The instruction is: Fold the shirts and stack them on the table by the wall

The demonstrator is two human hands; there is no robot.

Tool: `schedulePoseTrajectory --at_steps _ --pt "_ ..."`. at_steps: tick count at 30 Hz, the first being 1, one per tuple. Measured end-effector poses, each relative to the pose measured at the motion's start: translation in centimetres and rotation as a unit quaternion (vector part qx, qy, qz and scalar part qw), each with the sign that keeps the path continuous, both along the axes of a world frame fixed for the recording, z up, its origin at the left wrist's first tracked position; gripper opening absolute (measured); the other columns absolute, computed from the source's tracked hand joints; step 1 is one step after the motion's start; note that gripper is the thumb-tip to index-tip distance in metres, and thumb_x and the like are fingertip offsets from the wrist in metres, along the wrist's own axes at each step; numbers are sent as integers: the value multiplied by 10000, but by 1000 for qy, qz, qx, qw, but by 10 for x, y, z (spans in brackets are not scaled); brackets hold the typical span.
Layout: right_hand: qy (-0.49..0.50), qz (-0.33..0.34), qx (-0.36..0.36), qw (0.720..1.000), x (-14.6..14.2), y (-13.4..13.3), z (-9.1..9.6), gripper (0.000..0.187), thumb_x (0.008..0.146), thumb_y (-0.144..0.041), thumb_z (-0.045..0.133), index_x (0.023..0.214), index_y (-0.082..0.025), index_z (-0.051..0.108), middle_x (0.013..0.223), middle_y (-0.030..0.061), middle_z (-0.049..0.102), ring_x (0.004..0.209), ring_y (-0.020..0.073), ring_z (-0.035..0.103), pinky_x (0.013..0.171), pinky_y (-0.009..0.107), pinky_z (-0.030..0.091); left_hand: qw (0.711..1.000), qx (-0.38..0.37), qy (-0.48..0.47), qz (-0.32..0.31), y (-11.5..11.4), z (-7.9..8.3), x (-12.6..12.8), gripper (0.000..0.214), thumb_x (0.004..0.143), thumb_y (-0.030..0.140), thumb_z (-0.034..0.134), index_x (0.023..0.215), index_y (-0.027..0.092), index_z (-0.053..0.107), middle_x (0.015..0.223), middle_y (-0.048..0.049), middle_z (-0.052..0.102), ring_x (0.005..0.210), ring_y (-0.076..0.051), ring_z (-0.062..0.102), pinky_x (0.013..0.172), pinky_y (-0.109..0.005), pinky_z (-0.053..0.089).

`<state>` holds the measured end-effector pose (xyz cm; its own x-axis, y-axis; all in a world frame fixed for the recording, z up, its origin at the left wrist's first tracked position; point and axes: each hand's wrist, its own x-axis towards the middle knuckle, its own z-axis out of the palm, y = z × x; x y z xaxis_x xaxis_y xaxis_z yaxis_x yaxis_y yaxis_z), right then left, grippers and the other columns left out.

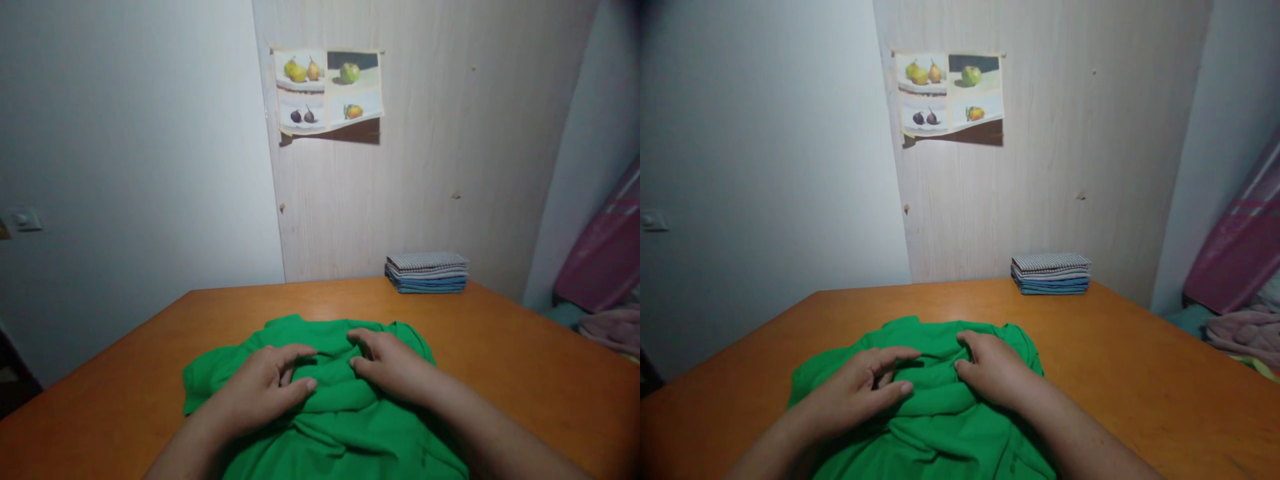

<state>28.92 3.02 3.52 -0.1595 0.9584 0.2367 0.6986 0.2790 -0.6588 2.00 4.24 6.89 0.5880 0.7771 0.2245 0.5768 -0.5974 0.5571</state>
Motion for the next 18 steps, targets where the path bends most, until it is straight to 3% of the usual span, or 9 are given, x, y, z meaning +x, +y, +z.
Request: schedulePoseTrajectory --at_steps 2,4,6,8,10,12,15,18 --pt "-25 -13 -7 1000 3 3 -7 581 802 -414 693 1340 -198 647 1110 118 738 923 258 654 765 334 446 1000 -1 19 -7 0 -4 3 466 841 459 681 1263 265 709 699 20 667 634 -163 569 567 -243 346" --pt "-44 -26 -16 999 3 6 -12 542 805 -469 687 1272 -192 685 1100 128 743 927 271 660 758 342 440 998 13 48 -31 0 -7 7 281 857 398 664 1085 275 773 707 12 681 634 -164 575 570 -246 331" --pt "-57 -33 -12 998 1 10 -15 319 826 -436 655 1014 -200 757 954 101 757 848 251 657 701 327 418 995 30 79 -50 -1 -8 11 167 885 315 610 850 264 765 665 17 663 609 -153 558 569 -252 311" --pt "-39 -28 -2 999 -1 14 -15 194 836 -351 616 730 -213 702 767 55 726 730 210 630 621 298 377 992 52 95 -59 -2 -8 14 215 902 259 560 747 246 710 648 25 642 609 -144 546 584 -255 310" --pt "41 -28 -1 999 0 17 -11 247 852 -313 569 626 -222 610 635 15 664 619 170 589 559 273 351 992 71 86 -62 -3 -7 15 196 902 235 549 763 234 688 693 21 644 665 -147 559 627 -256 337" --pt "158 -50 -9 986 2 19 -5 271 884 -352 533 647 -228 578 594 -8 634 538 146 567 522 256 363 992 83 60 -66 -3 -6 14 164 888 221 558 767 221 669 732 12 628 722 -153 565 669 -259 364" --pt "294 -100 27 950 8 20 5 305 894 -465 548 724 -216 587 630 -7 652 543 142 606 533 249 417 991 98 18 -86 -1 -6 10 145 872 196 560 746 212 630 775 4 586 780 -158 553 727 -267 397" --pt "387 -115 80 911 12 19 13 363 860 -554 615 798 -196 614 663 5 667 621 150 640 586 250 460 988 103 -10 -110 1 -8 5 118 860 162 548 791 213 628 959 -22 616 955 -179 564 858 -292 425"
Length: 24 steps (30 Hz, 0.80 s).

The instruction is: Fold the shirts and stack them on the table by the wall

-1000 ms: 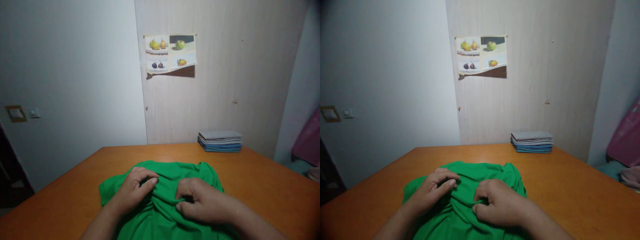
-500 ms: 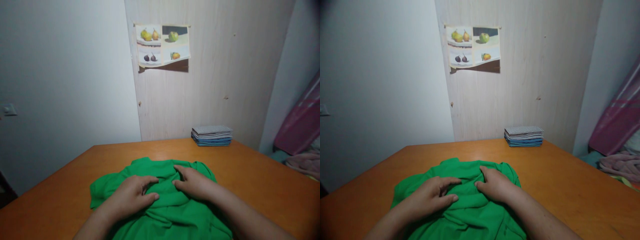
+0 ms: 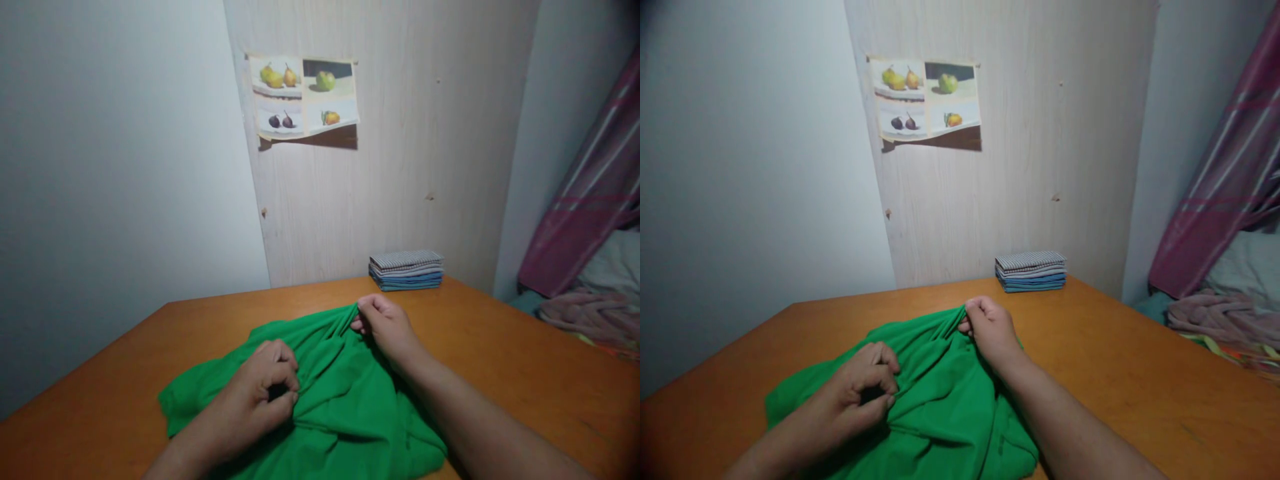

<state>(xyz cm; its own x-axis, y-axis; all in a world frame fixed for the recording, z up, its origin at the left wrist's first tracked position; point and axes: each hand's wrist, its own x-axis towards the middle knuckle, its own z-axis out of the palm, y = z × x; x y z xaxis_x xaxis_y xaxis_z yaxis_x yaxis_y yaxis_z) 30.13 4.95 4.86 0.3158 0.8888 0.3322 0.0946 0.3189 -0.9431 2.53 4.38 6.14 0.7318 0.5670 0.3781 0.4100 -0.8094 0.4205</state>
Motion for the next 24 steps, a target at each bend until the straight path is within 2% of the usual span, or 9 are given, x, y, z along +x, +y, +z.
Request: schedulePoseTrajectory --at_steps 2,4,8,11,14,16,20,22,24 --pt "58 3 25 998 1 -1 3 388 845 -574 650 840 -187 624 684 10 676 646 145 634 618 252 479 1000 -15 -5 -12 1 -1 -1 120 844 131 541 803 212 620 1039 -27 628 1028 -183 561 916 -302 422" --pt "106 19 46 993 0 -2 5 387 829 -565 692 866 -185 625 703 5 675 661 137 623 641 252 490 999 -39 3 -21 0 0 0 115 833 122 550 792 212 610 1002 -13 650 1002 -176 573 925 -300 419" --pt "194 92 52 975 -2 -6 10 351 789 -488 778 858 -191 605 709 -21 641 674 123 604 640 235 486 995 -94 30 20 -1 2 6 191 943 300 541 799 217 634 845 8 660 859 -172 591 850 -292 426" --pt "230 168 37 958 -6 -13 15 303 806 -437 776 866 -185 619 714 -19 632 660 117 586 637 233 488 987 -132 -32 85 2 -3 12 324 1013 426 423 943 217 660 839 -1 653 798 -171 598 749 -275 431" --pt "235 230 29 944 -15 -22 18 265 845 -416 745 886 -175 642 746 -3 643 660 119 583 638 239 479 977 -153 -91 120 7 -13 18 373 962 476 530 1198 209 641 770 15 630 696 -162 573 633 -250 405" --pt "223 267 25 937 -21 -27 18 265 875 -426 717 919 -175 647 767 5 647 682 126 592 660 248 471 977 -162 -92 106 9 -19 21 401 914 457 614 1217 199 661 734 16 631 662 -159 557 602 -242 387" --pt "142 288 20 947 -29 -31 13 366 894 -478 691 1101 -182 636 834 11 640 768 146 596 750 286 467 974 -154 -141 83 11 -20 24 254 924 379 601 822 185 729 793 -29 673 780 -183 597 696 -255 434" --pt "64 248 19 967 -31 -31 10 539 872 -499 711 1297 -198 571 880 8 626 822 160 591 779 301 459 954 -183 -214 98 10 -16 24 250 902 383 643 766 184 709 789 -26 665 785 -180 595 726 -257 455" --pt "-38 194 7 980 -34 -30 4 782 828 -499 751 1483 -216 431 979 27 629 912 184 592 817 317 454 909 -277 -298 89 9 -11 24 220 891 396 670 849 186 720 800 -24 675 770 -176 610 737 -263 486"
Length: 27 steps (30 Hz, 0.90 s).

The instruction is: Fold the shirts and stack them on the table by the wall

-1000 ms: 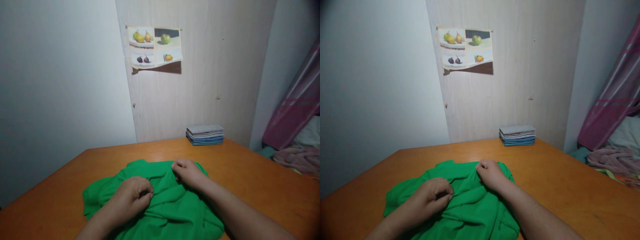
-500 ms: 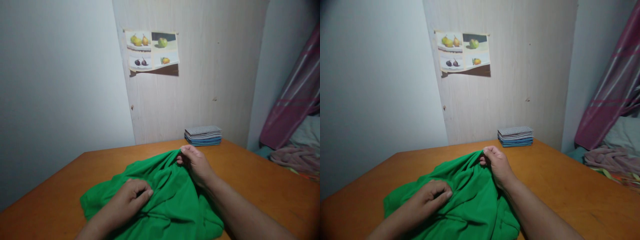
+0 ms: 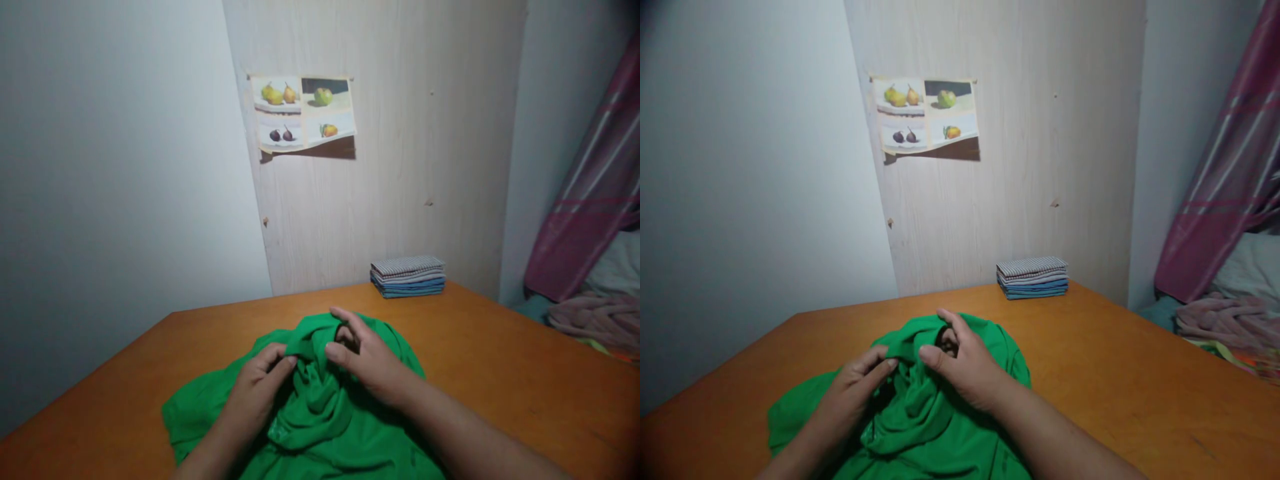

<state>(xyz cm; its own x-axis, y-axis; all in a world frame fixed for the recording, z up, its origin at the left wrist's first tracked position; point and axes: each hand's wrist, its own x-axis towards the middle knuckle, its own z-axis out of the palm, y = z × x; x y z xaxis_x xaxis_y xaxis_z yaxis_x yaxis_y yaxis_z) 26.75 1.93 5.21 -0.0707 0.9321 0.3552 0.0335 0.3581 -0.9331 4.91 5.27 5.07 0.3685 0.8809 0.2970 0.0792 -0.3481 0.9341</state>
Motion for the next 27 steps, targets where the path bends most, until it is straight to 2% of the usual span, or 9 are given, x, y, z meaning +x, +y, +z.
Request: schedulePoseTrajectory --at_steps 2,5,9,11,13,16,18,22,27 --pt "-107 -38 -4 994 -4 2 -9 954 786 -435 785 1580 -225 297 1076 50 637 972 204 595 845 330 453 989 -102 -101 -33 -2 4 -1 228 899 389 669 993 188 724 842 -35 707 780 -183 649 755 -283 524" --pt "-227 -58 -12 972 -7 10 -25 947 776 -210 698 1607 -211 243 990 31 674 876 187 617 780 303 455 961 -181 -206 -45 -2 8 -5 255 864 312 724 1082 180 721 928 -55 746 834 -201 701 800 -307 563" --pt "-266 -155 -4 952 7 29 -35 724 772 -92 522 1489 -165 448 804 10 670 757 178 609 707 284 435 930 -206 -306 -1 5 7 -13 207 813 200 760 1014 156 736 937 -53 762 865 -207 729 861 -323 584" --pt "-253 -207 6 945 15 34 -32 566 795 -117 497 1355 -172 553 775 12 652 744 183 601 695 285 432 922 -211 -323 17 10 5 -16 184 837 202 738 1014 152 733 924 -49 764 866 -204 732 869 -328 590" --pt "-224 -227 25 947 18 33 -25 391 825 -162 493 1198 -190 604 760 7 625 720 178 584 670 279 429 924 -207 -318 44 11 4 -16 192 852 221 731 1034 160 726 922 -44 763 866 -199 732 848 -316 597" --pt "-177 -181 82 964 7 17 -13 156 874 -244 495 987 -213 598 785 3 607 716 162 569 653 263 429 940 -179 -280 73 6 5 -11 251 835 291 765 1054 177 718 922 -43 760 877 -199 728 787 -279 599" --pt "-191 -121 129 966 -6 3 -8 107 873 -291 550 933 -216 597 831 7 628 763 159 579 686 261 433 955 -163 -242 47 0 8 -7 318 818 334 785 1086 182 707 942 -49 757 889 -207 724 762 -273 596" --pt "-312 -86 192 926 -24 -8 -11 131 785 -309 672 871 -220 633 810 1 643 788 174 575 718 285 400 969 -157 -188 -19 -7 11 -4 349 829 351 766 1124 190 673 986 -49 750 856 -211 721 718 -286 594" --pt "-362 -71 205 907 -20 0 -18 70 739 -216 607 803 -216 635 758 1 635 748 169 565 693 275 396 954 -192 -229 36 4 6 -7 345 738 229 819 1039 213 652 842 15 731 719 -176 709 613 -242 579"
